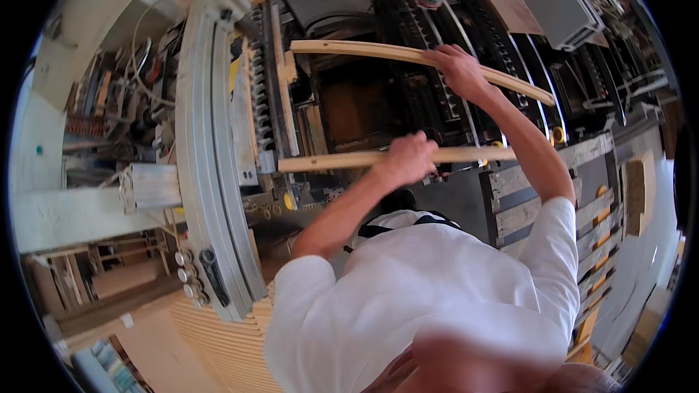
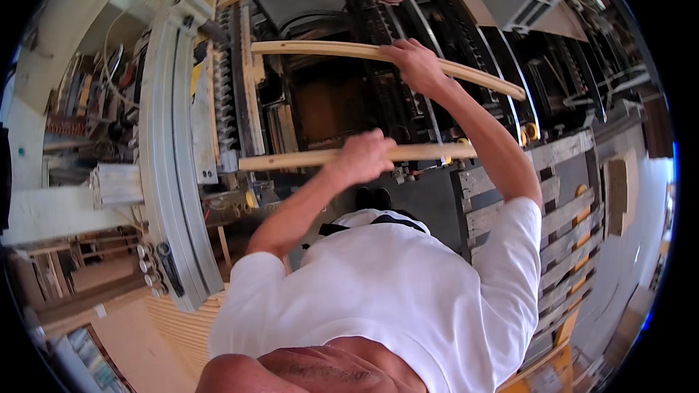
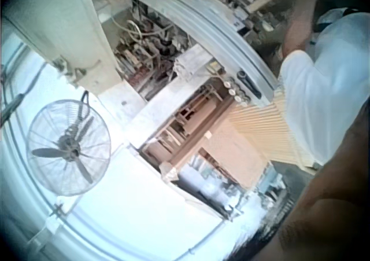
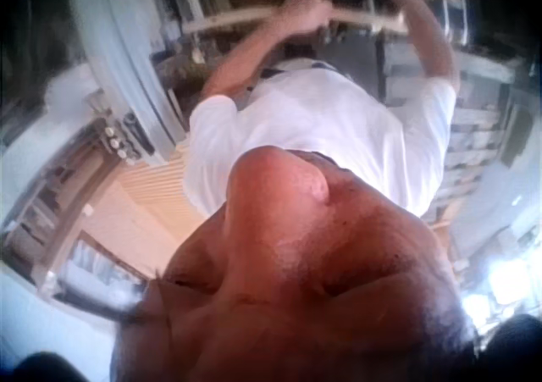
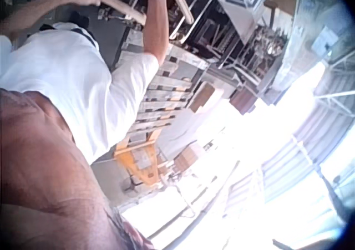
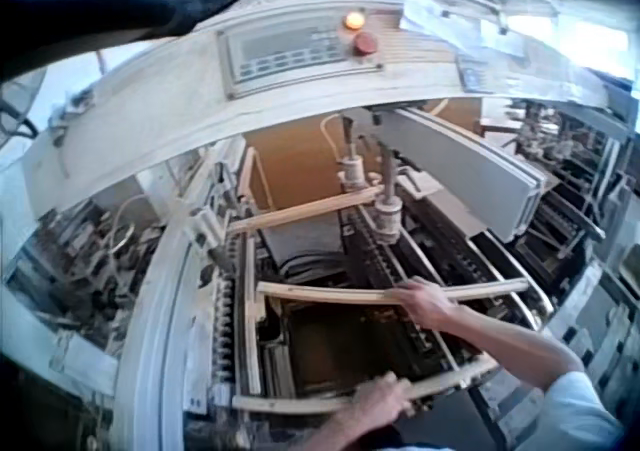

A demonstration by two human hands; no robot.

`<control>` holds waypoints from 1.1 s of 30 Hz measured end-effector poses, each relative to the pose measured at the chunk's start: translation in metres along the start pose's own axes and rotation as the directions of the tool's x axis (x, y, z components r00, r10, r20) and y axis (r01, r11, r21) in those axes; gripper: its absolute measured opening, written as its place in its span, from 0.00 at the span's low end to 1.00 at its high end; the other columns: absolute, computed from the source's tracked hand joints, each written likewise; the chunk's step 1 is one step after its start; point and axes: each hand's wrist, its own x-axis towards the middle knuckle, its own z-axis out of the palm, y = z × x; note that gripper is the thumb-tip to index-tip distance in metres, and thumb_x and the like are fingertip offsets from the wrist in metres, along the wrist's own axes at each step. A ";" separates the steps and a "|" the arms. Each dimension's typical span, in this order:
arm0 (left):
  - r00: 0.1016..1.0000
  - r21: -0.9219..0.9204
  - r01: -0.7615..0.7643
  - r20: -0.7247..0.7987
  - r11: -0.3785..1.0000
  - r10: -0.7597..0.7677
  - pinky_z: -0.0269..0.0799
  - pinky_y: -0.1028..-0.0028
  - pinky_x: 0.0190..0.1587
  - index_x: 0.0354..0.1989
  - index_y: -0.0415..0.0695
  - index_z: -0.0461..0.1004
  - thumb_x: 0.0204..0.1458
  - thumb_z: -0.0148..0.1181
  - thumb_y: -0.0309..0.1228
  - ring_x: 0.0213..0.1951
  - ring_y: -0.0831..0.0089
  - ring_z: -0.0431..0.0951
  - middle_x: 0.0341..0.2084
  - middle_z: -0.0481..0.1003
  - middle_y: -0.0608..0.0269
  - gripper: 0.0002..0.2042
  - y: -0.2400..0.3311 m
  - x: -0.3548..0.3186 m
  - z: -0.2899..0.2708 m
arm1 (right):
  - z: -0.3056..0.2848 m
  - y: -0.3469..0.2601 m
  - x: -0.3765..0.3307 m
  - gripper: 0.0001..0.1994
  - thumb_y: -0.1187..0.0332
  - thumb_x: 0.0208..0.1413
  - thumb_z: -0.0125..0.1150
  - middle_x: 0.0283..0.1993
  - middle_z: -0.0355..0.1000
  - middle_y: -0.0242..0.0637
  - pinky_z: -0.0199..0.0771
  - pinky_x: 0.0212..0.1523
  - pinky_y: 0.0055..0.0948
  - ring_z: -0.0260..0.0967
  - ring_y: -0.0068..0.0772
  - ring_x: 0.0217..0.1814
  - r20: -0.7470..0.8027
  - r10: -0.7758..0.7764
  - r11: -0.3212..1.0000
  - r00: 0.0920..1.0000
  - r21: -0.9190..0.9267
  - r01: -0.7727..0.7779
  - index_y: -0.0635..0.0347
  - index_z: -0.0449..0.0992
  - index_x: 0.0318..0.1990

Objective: The person picks up thin wooden slats and feeds them one by one into a machine to smooth the edges. After processing, the slats are stacked on a nearby surface. The person then uses a yellow pallet jack to move a stack of finished wooden components.

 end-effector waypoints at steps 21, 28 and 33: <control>0.705 -0.365 0.671 0.043 0.646 -0.708 0.70 0.63 0.50 0.48 0.47 0.77 0.42 0.69 0.35 0.49 0.54 0.73 0.44 0.74 0.55 0.21 0.067 -0.200 0.038 | 0.141 0.037 0.202 0.10 0.67 0.54 0.54 0.40 0.75 0.34 0.66 0.51 0.42 0.73 0.40 0.46 -0.202 -0.241 0.933 0.949 -0.317 0.169 0.48 0.76 0.43; 0.478 -0.423 0.789 -0.034 0.446 -0.878 0.71 0.64 0.50 0.45 0.44 0.79 0.41 0.70 0.35 0.46 0.55 0.76 0.41 0.78 0.53 0.20 0.083 -0.237 0.037 | 0.141 0.036 0.204 0.12 0.68 0.46 0.63 0.42 0.74 0.34 0.64 0.52 0.44 0.72 0.40 0.49 -0.135 -0.215 0.940 0.967 -0.299 0.167 0.48 0.75 0.40; 0.358 -0.482 0.811 -0.036 0.330 -0.933 0.72 0.65 0.47 0.45 0.42 0.79 0.40 0.70 0.33 0.43 0.55 0.78 0.39 0.78 0.51 0.20 0.104 -0.272 0.043 | 0.140 0.031 0.203 0.09 0.69 0.52 0.54 0.42 0.75 0.35 0.66 0.49 0.42 0.73 0.39 0.47 -0.152 -0.226 0.931 0.962 -0.323 0.168 0.48 0.76 0.41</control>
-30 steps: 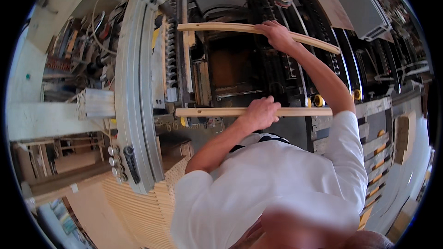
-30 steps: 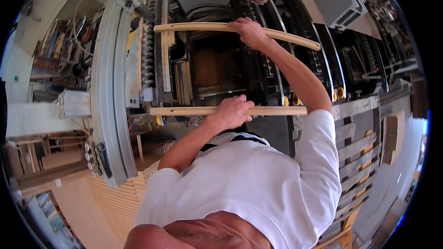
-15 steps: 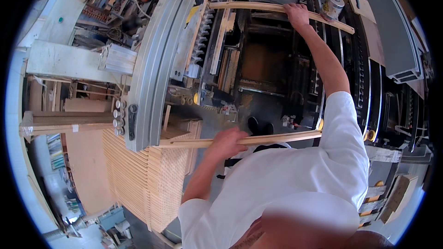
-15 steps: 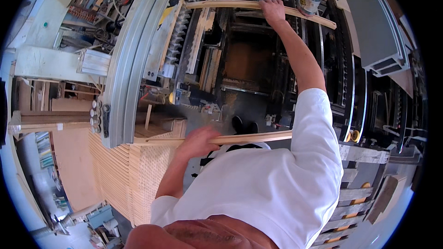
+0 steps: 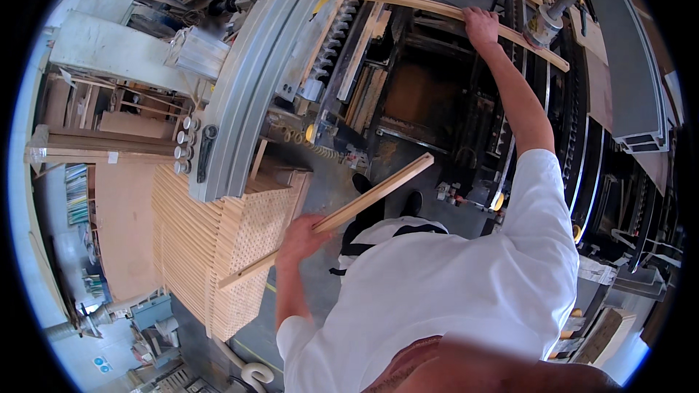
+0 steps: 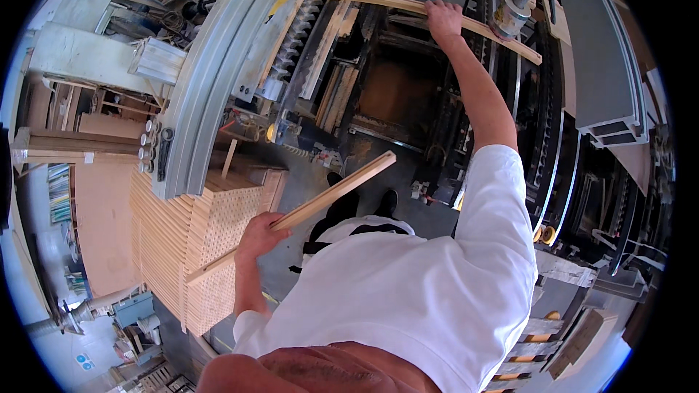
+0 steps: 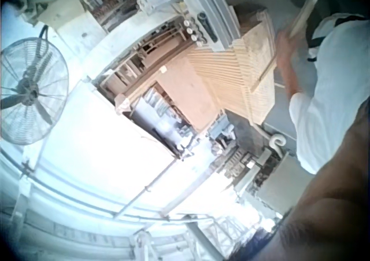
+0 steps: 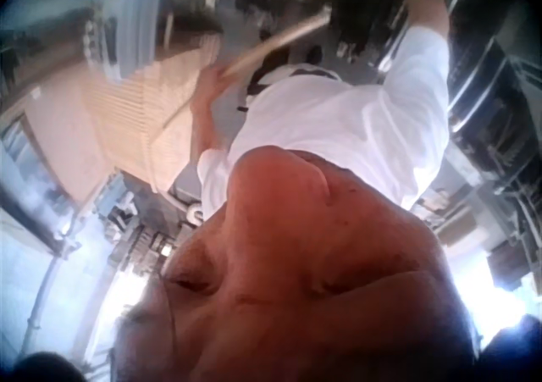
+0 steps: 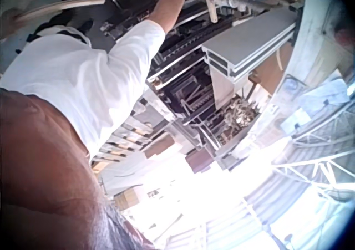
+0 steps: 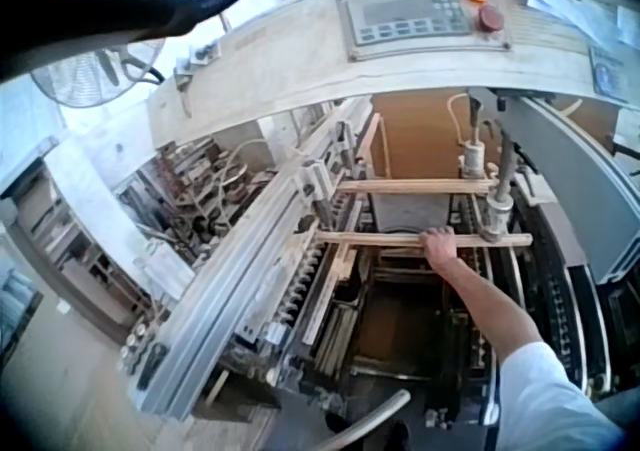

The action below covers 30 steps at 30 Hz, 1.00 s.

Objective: The person picks up thin wooden slats and feeds them one by one into a machine to smooth the edges. After processing, the slats are stacked on a nearby surface. The person then uses a yellow pallet jack to move a stack of finished wooden components.

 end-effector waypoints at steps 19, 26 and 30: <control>0.835 -0.826 0.162 -0.177 0.540 -0.521 0.71 0.77 0.43 0.46 0.36 0.77 0.39 0.71 0.22 0.36 0.79 0.75 0.33 0.78 0.68 0.21 -0.218 -0.304 -0.014 | 0.002 -0.028 0.001 0.17 0.58 0.61 0.50 0.53 0.73 0.44 0.73 0.48 0.43 0.72 0.46 0.53 -0.091 0.101 0.982 0.991 0.167 -0.084 0.49 0.74 0.55; 0.553 -0.820 -0.051 -0.499 0.571 -0.667 0.69 0.77 0.37 0.41 0.38 0.78 0.51 0.64 0.30 0.32 0.80 0.74 0.30 0.78 0.66 0.12 -0.362 -0.318 -0.065 | -0.077 -0.180 -0.080 0.11 0.69 0.60 0.58 0.45 0.77 0.43 0.74 0.48 0.30 0.75 0.35 0.45 -0.128 0.180 0.675 0.975 0.738 -0.028 0.64 0.78 0.47; 0.367 -0.745 0.073 -0.598 0.663 -0.712 0.70 0.75 0.34 0.40 0.36 0.79 0.49 0.65 0.38 0.27 0.77 0.74 0.25 0.77 0.64 0.17 -0.482 -0.265 -0.111 | -0.114 -0.291 -0.170 0.08 0.75 0.59 0.58 0.41 0.76 0.37 0.74 0.44 0.26 0.73 0.25 0.42 0.099 0.093 0.416 0.991 0.900 -0.129 0.65 0.78 0.44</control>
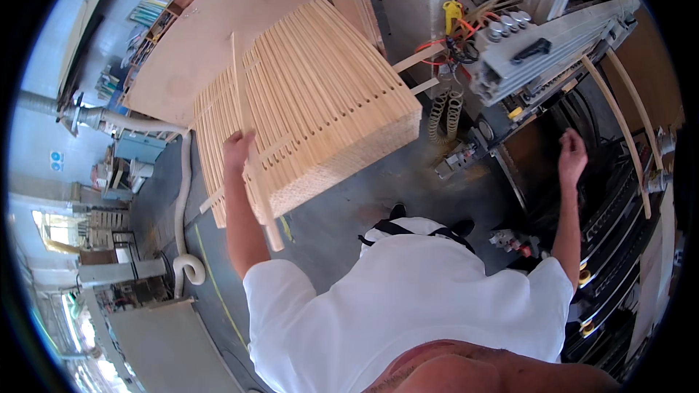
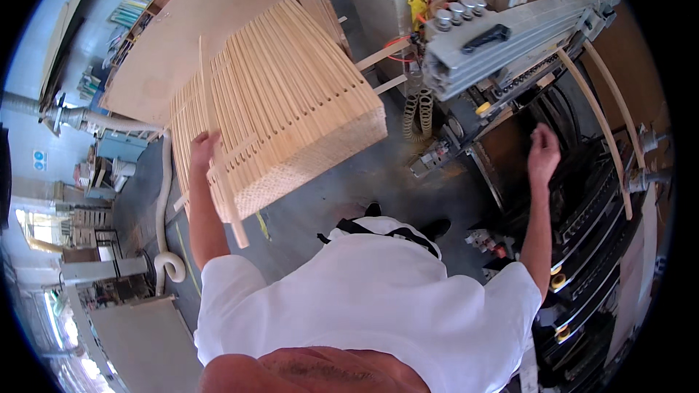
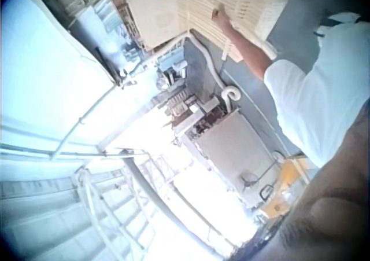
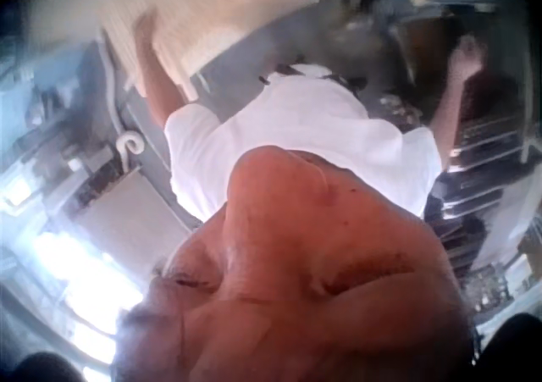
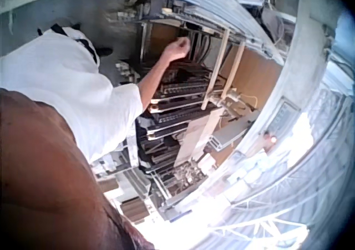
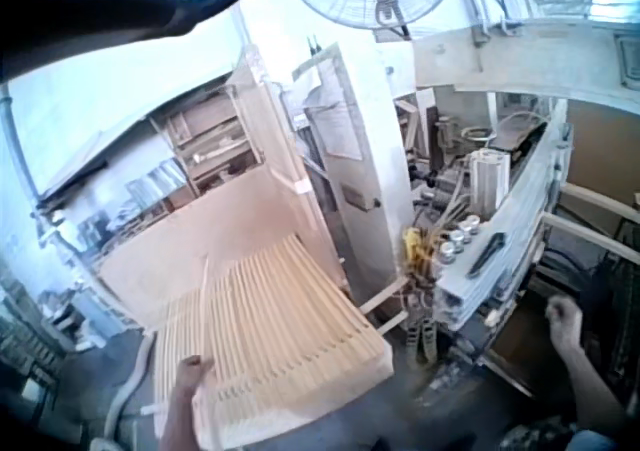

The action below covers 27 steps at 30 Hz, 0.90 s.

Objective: The person picks up thin wooden slats and feeds them one by one into a machine to smooth the edges. After processing, the slats are stacked on a nearby surface. The person then uses a yellow pallet jack to move a stack of finished wooden components.

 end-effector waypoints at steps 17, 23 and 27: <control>0.973 0.205 -0.127 -0.167 0.971 0.162 0.74 0.66 0.38 0.39 0.31 0.78 0.49 0.61 0.47 0.32 0.60 0.81 0.25 0.79 0.50 0.25 -0.028 0.180 0.094 | 0.020 -0.033 -0.322 0.09 0.71 0.55 0.58 0.29 0.74 0.37 0.71 0.37 0.26 0.71 0.25 0.31 0.162 0.449 0.886 0.879 -0.204 -0.416 0.65 0.78 0.41; 0.819 0.041 -0.524 0.297 0.851 0.491 0.69 0.63 0.52 0.61 0.29 0.59 0.50 0.66 0.41 0.55 0.61 0.69 0.54 0.67 0.42 0.36 -0.029 0.003 0.105 | 0.024 -0.038 -0.401 0.12 0.68 0.57 0.58 0.29 0.76 0.36 0.72 0.37 0.25 0.73 0.24 0.32 0.140 0.563 0.823 0.814 -0.177 -0.539 0.66 0.77 0.44; 0.598 0.299 -0.799 0.479 0.521 0.642 0.54 0.54 0.65 0.64 0.40 0.59 0.46 0.69 0.43 0.66 0.43 0.52 0.64 0.51 0.37 0.38 -0.041 -0.079 0.093 | 0.042 -0.046 -0.444 0.12 0.69 0.56 0.59 0.29 0.76 0.35 0.71 0.36 0.25 0.72 0.22 0.32 0.212 0.590 0.807 0.779 -0.134 -0.575 0.66 0.77 0.45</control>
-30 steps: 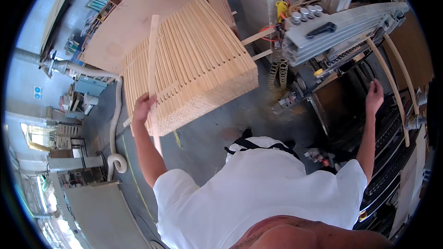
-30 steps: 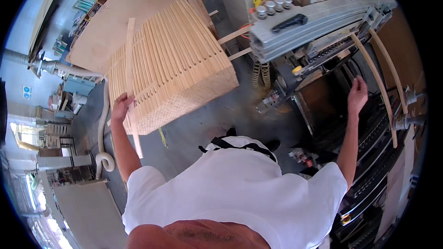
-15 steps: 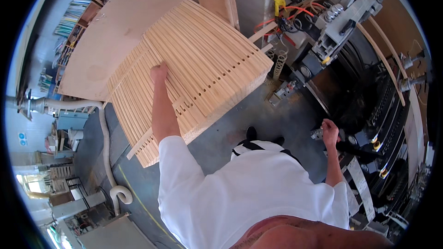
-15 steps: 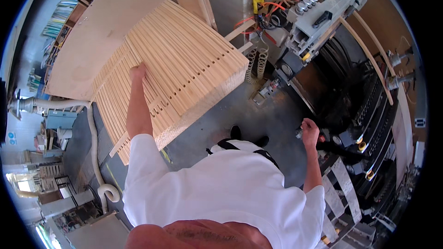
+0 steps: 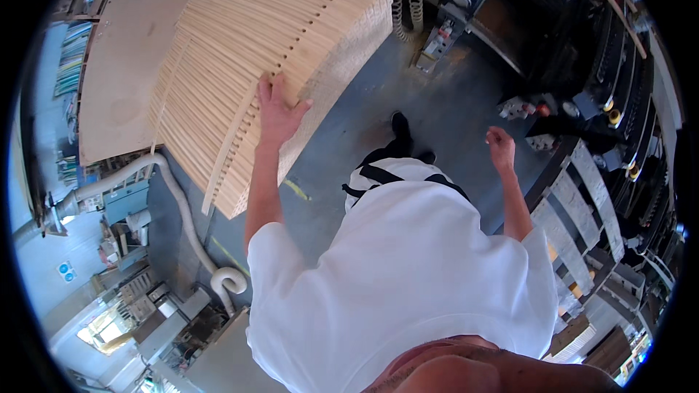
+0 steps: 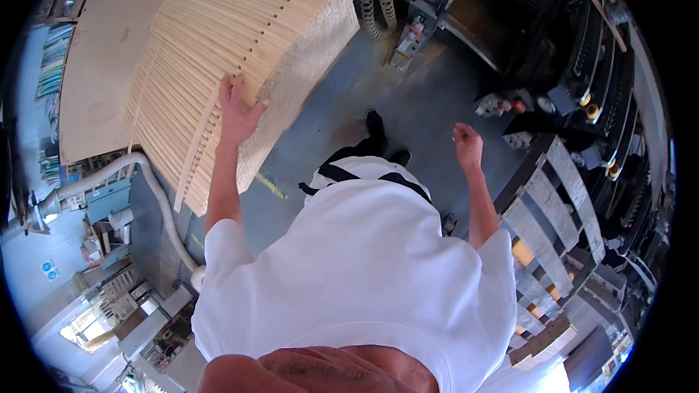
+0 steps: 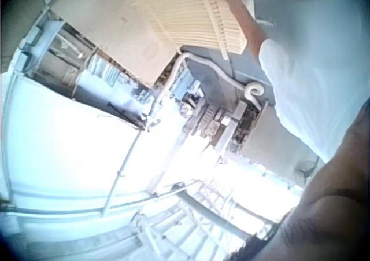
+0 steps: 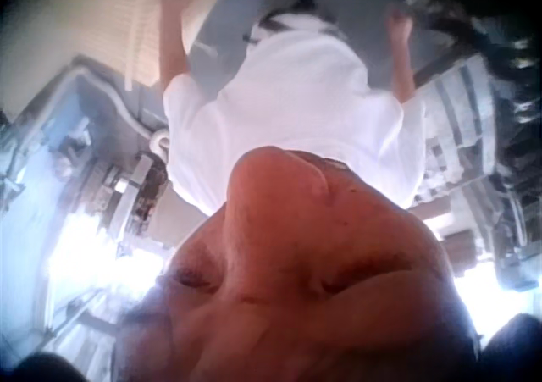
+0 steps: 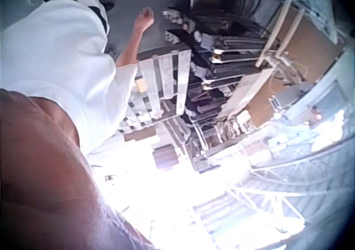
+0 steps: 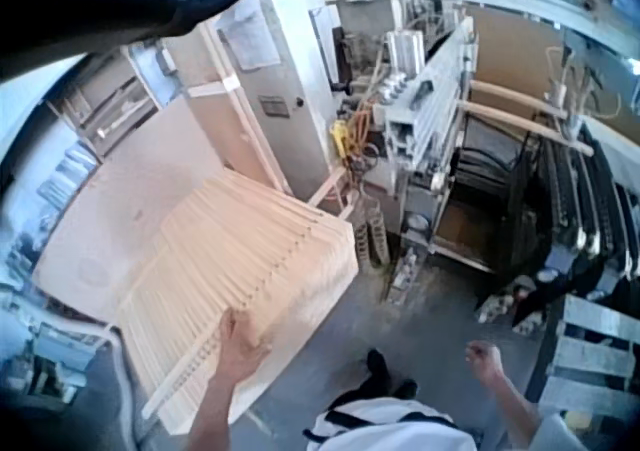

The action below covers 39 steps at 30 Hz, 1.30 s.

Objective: The person picks up thin wooden slats and feeds them one by one into a machine to smooth the edges. After processing, the slats are stacked on a nearby surface. The person then uses a yellow pallet jack to move a stack of finished wooden components.

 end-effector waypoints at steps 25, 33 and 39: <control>0.621 -0.616 -0.320 0.437 0.720 0.651 0.63 0.58 0.60 0.58 0.33 0.65 0.56 0.58 0.33 0.58 0.50 0.67 0.56 0.68 0.41 0.23 0.138 -0.167 0.026 | 0.194 0.013 -0.433 0.12 0.68 0.50 0.58 0.42 0.77 0.46 0.74 0.48 0.41 0.74 0.50 0.46 -0.371 0.571 0.821 0.732 0.263 -0.507 0.59 0.80 0.42; 0.008 -0.640 -0.252 0.748 0.726 0.663 0.67 0.67 0.59 0.59 0.31 0.64 0.57 0.60 0.34 0.56 0.61 0.72 0.55 0.70 0.42 0.25 0.141 -0.285 0.112 | 0.297 0.030 -0.633 0.13 0.68 0.47 0.59 0.40 0.78 0.45 0.75 0.47 0.41 0.76 0.47 0.45 -0.523 0.830 0.532 0.193 0.639 -0.556 0.58 0.81 0.42; -0.142 -0.676 -0.489 0.685 0.552 0.714 0.71 0.69 0.54 0.56 0.32 0.68 0.56 0.61 0.34 0.48 0.65 0.77 0.47 0.75 0.48 0.23 0.163 -0.371 0.112 | 0.378 0.045 -0.752 0.13 0.65 0.46 0.59 0.38 0.78 0.46 0.75 0.45 0.42 0.75 0.50 0.43 -0.557 0.830 0.491 -0.031 0.756 -0.433 0.59 0.81 0.38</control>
